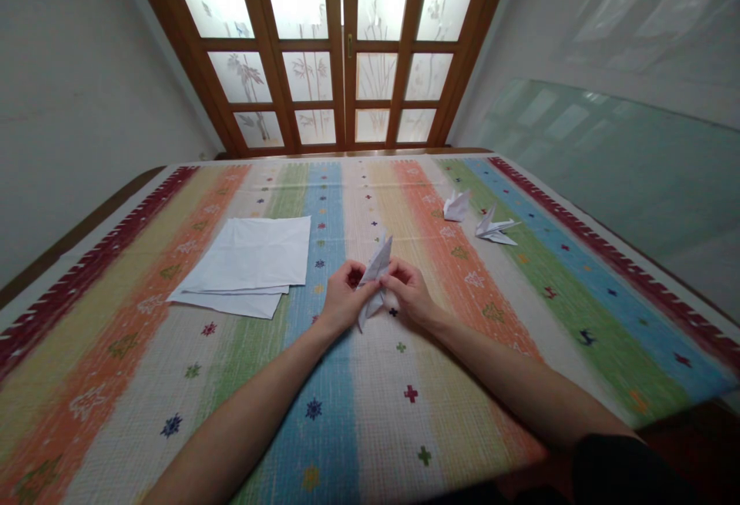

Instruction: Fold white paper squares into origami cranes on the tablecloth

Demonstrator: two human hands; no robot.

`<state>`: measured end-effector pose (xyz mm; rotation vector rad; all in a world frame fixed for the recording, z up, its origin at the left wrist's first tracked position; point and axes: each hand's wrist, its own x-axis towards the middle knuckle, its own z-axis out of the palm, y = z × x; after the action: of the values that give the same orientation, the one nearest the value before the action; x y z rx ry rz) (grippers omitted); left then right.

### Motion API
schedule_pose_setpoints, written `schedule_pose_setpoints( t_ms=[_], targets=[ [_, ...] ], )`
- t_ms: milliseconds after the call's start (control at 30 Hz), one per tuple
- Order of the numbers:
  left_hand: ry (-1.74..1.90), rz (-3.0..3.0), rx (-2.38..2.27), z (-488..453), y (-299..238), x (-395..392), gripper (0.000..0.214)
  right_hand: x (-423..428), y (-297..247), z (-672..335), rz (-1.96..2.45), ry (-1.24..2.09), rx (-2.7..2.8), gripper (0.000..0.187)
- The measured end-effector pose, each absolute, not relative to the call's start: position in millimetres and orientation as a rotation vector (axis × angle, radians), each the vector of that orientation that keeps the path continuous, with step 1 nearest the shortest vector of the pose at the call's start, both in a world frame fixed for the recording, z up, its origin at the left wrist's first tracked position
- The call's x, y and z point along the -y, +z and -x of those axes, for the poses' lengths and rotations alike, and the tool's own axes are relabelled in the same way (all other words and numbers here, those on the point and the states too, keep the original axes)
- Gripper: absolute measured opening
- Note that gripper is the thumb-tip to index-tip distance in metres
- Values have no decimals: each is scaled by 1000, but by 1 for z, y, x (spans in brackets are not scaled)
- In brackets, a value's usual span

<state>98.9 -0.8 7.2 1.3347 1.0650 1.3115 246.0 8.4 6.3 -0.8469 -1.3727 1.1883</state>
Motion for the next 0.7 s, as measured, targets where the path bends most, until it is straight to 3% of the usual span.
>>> schedule_pose_setpoints(
  t_ms=[300, 467, 700],
  targets=[
    [1343, -1622, -1104, -97, 6, 6, 41, -11, 0, -245, 954, 1286, 1204, 39],
    [1211, -1731, -1141, -92, 13, 3, 26, -12, 1, -248, 930, 1223, 1271, 33],
    [1216, -1515, -1042, -90, 9, -2, 39, -11, 0, -249, 911, 1213, 1391, 25]
  ],
)
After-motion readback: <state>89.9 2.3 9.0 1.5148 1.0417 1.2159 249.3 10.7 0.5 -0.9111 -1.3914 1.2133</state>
